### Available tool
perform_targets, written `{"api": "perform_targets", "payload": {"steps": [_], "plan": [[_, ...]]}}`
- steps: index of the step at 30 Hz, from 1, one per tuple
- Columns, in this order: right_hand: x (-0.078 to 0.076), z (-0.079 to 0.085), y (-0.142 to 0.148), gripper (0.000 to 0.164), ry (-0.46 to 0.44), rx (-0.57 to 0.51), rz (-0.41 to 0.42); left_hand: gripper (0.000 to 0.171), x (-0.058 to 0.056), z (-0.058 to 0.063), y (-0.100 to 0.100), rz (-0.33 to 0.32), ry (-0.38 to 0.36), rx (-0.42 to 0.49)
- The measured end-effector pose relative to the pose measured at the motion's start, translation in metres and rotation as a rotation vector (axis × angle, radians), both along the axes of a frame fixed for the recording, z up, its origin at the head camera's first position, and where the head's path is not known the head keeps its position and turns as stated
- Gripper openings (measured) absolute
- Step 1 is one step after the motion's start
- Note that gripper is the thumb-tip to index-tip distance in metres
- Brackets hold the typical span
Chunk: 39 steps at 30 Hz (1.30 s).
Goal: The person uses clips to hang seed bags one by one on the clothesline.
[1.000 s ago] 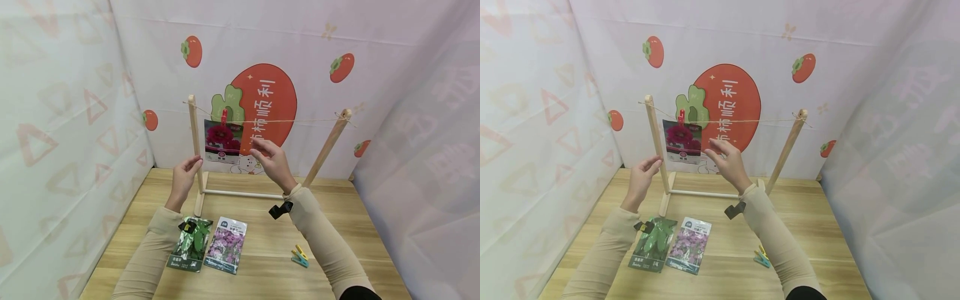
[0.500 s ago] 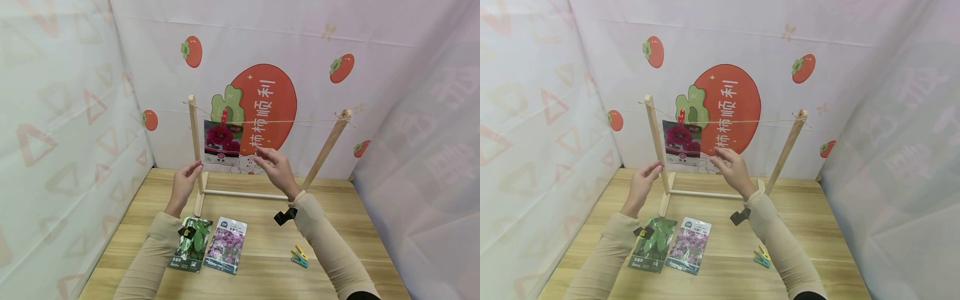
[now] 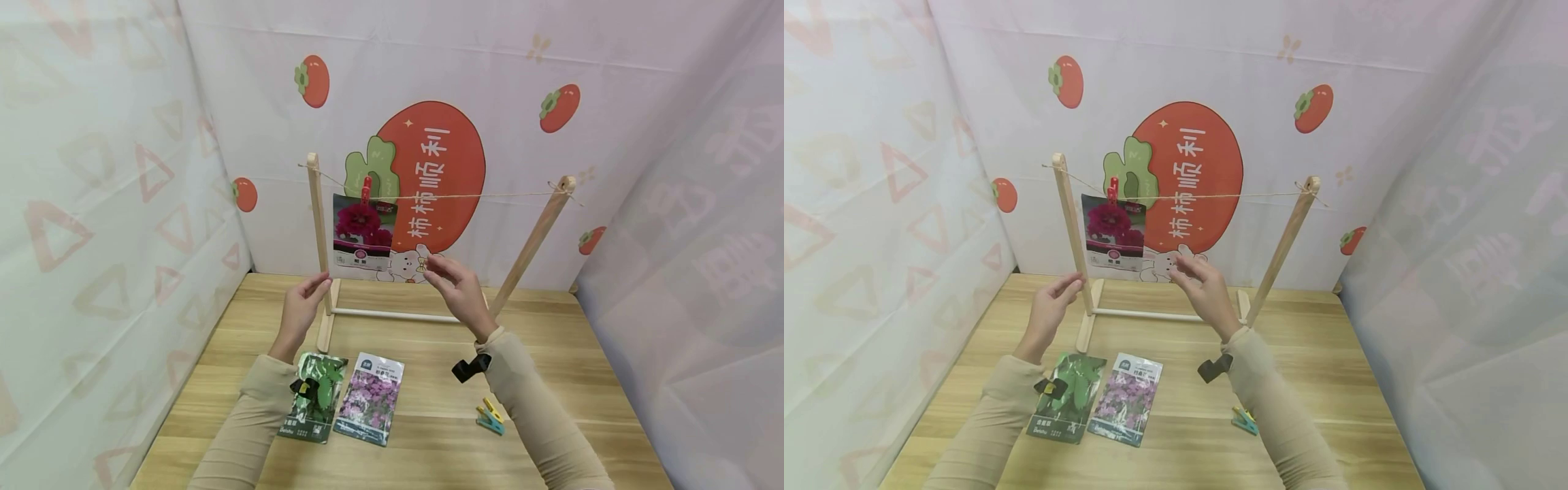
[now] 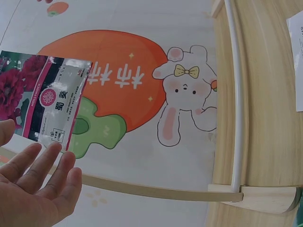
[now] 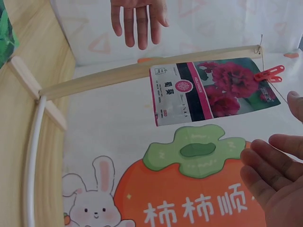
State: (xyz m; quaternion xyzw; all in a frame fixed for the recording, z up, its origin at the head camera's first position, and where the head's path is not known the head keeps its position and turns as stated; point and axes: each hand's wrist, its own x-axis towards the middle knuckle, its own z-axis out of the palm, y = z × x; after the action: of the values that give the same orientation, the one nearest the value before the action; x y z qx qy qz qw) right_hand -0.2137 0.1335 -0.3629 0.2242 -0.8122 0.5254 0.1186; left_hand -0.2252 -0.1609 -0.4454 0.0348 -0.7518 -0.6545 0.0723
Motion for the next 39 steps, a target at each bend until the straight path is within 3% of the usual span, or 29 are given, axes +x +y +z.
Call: {"api": "perform_targets", "payload": {"steps": [5, 12, 17, 34, 39], "plan": [[0.005, -0.009, 0.003, 0.033, -0.013, -0.026, -0.013, 0.041, 0.004, -0.002, 0.0, -0.006, -0.032, 0.019], [-0.011, -0.056, 0.02, 0.034, -0.046, -0.054, -0.049, 0.043, 0.006, -0.017, -0.004, 0.002, -0.051, 0.011], [-0.006, -0.071, 0.028, 0.033, -0.027, -0.072, -0.07, 0.043, 0.01, -0.025, -0.007, 0.016, -0.079, 0.012], [0.016, -0.121, 0.06, 0.031, -0.152, -0.122, -0.184, 0.048, 0.018, -0.056, -0.016, 0.034, -0.176, 0.02], [0.024, -0.127, 0.062, 0.031, -0.168, -0.117, -0.199, 0.047, 0.023, -0.061, -0.018, 0.041, -0.187, 0.016]]}}
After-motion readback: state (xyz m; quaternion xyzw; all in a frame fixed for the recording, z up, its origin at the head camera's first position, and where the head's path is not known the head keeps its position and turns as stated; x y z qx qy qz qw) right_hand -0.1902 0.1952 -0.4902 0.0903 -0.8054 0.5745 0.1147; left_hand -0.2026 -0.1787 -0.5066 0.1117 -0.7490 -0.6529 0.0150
